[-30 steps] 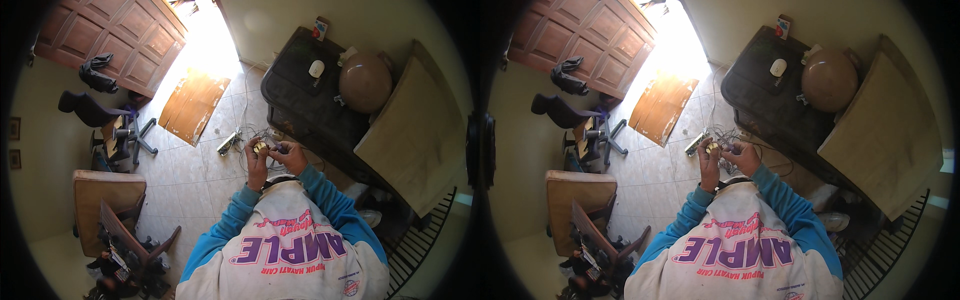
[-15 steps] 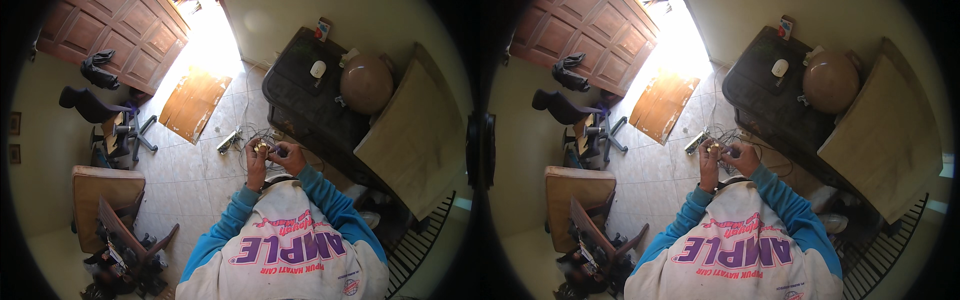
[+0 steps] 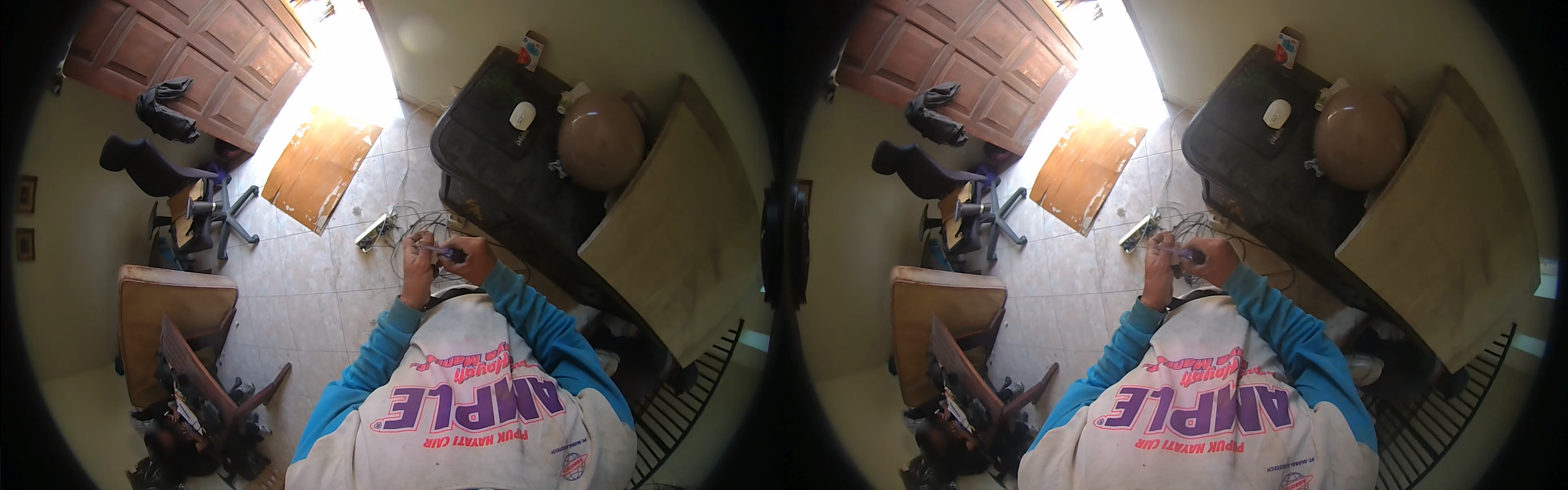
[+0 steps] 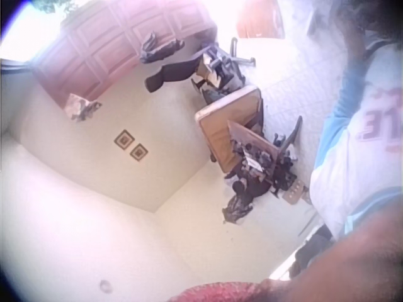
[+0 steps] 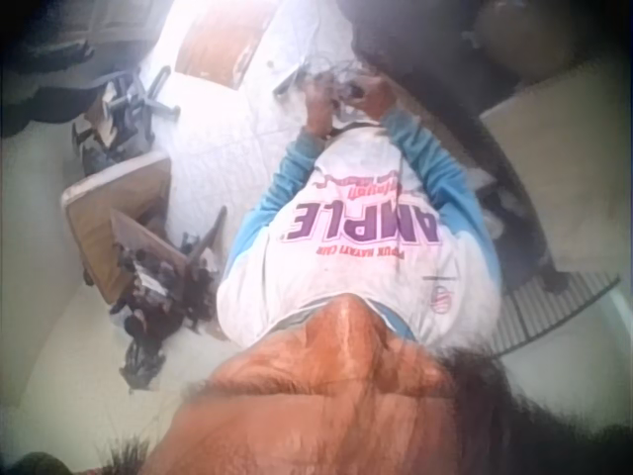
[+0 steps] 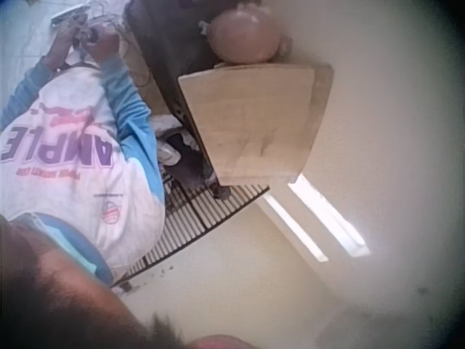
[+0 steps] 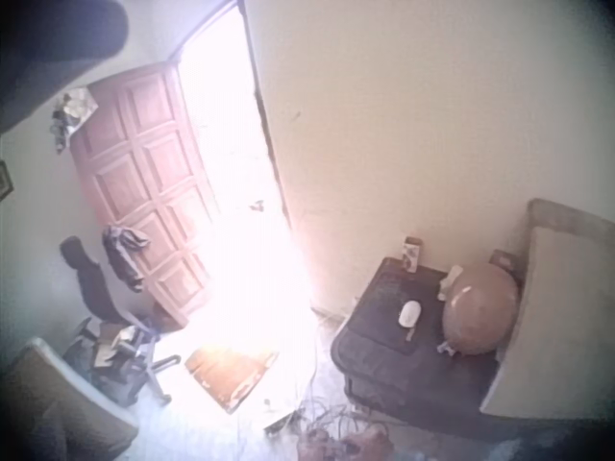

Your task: The person unscrews the housing of an electrical plug, handles the internal wires, and uses a screwdriver to tighten components before reassembling the plug.

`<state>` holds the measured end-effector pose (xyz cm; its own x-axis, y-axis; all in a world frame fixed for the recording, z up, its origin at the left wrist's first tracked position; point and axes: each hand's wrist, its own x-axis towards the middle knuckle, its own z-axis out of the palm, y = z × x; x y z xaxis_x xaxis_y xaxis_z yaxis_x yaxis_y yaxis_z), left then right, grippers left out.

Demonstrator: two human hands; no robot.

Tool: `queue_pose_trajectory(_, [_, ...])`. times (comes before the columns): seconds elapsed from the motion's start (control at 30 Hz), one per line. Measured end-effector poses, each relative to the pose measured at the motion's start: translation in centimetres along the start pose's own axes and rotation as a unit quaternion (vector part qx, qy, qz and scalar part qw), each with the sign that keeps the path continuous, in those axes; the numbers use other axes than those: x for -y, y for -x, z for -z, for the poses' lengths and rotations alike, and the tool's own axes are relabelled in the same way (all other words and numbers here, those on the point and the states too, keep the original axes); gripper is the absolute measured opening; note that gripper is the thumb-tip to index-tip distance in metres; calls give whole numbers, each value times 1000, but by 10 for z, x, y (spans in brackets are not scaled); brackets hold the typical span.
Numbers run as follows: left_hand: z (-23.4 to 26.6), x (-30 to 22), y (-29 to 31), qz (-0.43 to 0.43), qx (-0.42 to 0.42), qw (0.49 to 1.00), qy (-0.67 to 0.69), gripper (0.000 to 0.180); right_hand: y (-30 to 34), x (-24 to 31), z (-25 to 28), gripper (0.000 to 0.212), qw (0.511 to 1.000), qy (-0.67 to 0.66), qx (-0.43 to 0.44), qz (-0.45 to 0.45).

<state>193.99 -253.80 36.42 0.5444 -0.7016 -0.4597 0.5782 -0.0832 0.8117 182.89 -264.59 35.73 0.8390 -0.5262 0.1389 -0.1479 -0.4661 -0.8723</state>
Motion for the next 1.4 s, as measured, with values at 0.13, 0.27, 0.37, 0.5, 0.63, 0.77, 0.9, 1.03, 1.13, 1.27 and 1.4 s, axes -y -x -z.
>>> queue_pose_trajectory(0.13, [-2, 3, -2, -24, 9, 1000, 12, 38, 2, 0, -4, 20, 983, -118, 0, -143])
queue_pose_trajectory(0.27, [-2, 2, -1, -58, -1, 998, -3, 38, -1, 5, -3, 18, 982, -97, 7, -159])
queue_pose_trajectory(0.37, [-3, 3, -4, -47, 1, 998, 27, 38, 1, -5, -8, 18, 973, -146, -7, -178])
queue_pose_trajectory(0.5, [1, -1, -4, -4, 18, 997, 79, 39, -2, -28, -1, 23, 964, -136, -115, -197])
queue_pose_trajectory(0.63, [7, 1, -1, 22, 64, 994, 90, 38, -6, -108, 46, 20, 938, 3, -243, -248])
queue_pose_trajectory(0.77, [1, -2, 10, 5, 105, 994, 41, 32, 0, -179, 99, 27, 890, 204, -278, -298])
queue_pose_trajectory(0.9, [4, 1, 13, 22, 125, 992, 24, 32, 15, -214, 120, 29, 881, 210, -289, -310])
queue_pose_trajectory(1.03, [7, 0, 16, 16, 120, 991, -48, 32, 11, -185, 106, 30, 904, 107, -307, -276])
queue_pose_trajectory(1.13, [0, -8, 19, 18, 128, 988, -84, 45, 5, -96, 70, 28, 937, -128, -234, -226])
queue_pose_trajectory(1.27, [-3, -11, 19, 36, 182, 980, -74, 63, 8, 7, 34, 25, 945, -254, 13, -206])
queue_pose_trajectory(1.4, [-11, -19, 24, 37, 202, 976, -72, 67, 12, 16, 27, 23, 925, -285, 76, -239])
